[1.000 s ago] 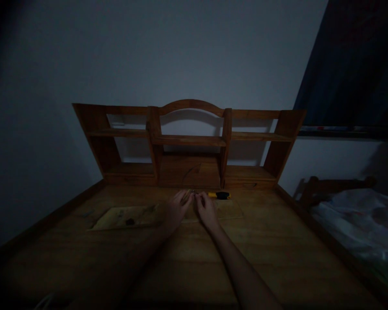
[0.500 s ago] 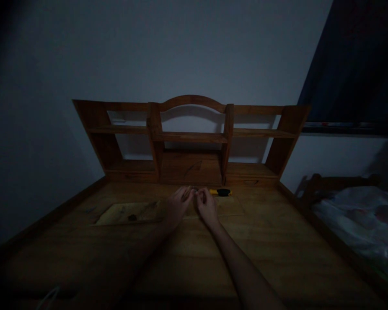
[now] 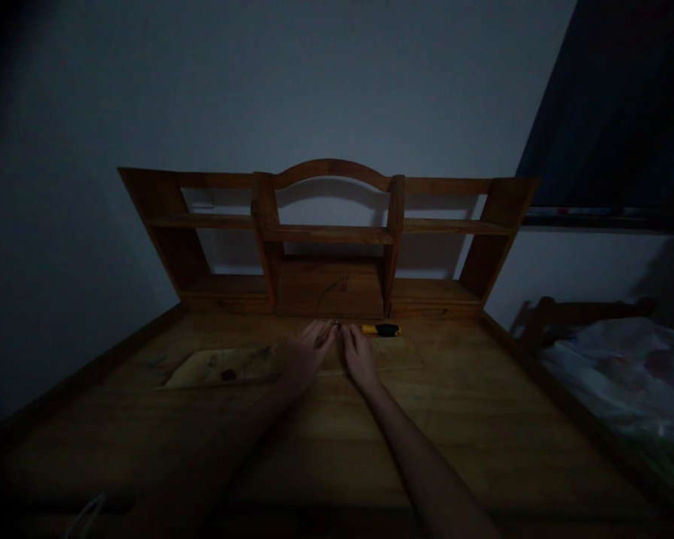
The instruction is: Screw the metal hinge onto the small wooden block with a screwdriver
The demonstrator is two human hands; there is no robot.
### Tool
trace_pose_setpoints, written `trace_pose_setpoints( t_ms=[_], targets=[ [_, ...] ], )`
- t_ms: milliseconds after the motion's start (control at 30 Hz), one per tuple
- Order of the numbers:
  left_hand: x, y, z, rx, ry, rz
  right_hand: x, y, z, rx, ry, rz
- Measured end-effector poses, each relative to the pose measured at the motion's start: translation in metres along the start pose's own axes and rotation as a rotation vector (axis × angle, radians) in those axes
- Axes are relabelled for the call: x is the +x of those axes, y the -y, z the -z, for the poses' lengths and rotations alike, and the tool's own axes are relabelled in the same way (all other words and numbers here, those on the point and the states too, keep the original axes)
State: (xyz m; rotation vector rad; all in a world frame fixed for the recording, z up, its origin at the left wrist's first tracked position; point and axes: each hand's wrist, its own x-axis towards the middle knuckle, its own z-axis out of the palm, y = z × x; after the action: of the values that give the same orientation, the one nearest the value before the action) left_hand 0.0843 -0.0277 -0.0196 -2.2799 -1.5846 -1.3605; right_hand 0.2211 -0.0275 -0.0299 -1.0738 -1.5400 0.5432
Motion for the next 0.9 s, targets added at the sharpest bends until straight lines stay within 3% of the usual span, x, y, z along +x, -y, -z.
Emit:
trace_pose_setpoints(
  t_ms=[467,900],
  targets=[
    [0.001,0.003,0.0,0.089,0.009,-0.011,0.001,-0.004,-0.001,-0.055,-0.024,0.013],
    [0.0,0.001,0.004,0.021,0.053,-0.056,0.0,-0.008,-0.001,-0.135,-0.018,0.006]
  ],
)
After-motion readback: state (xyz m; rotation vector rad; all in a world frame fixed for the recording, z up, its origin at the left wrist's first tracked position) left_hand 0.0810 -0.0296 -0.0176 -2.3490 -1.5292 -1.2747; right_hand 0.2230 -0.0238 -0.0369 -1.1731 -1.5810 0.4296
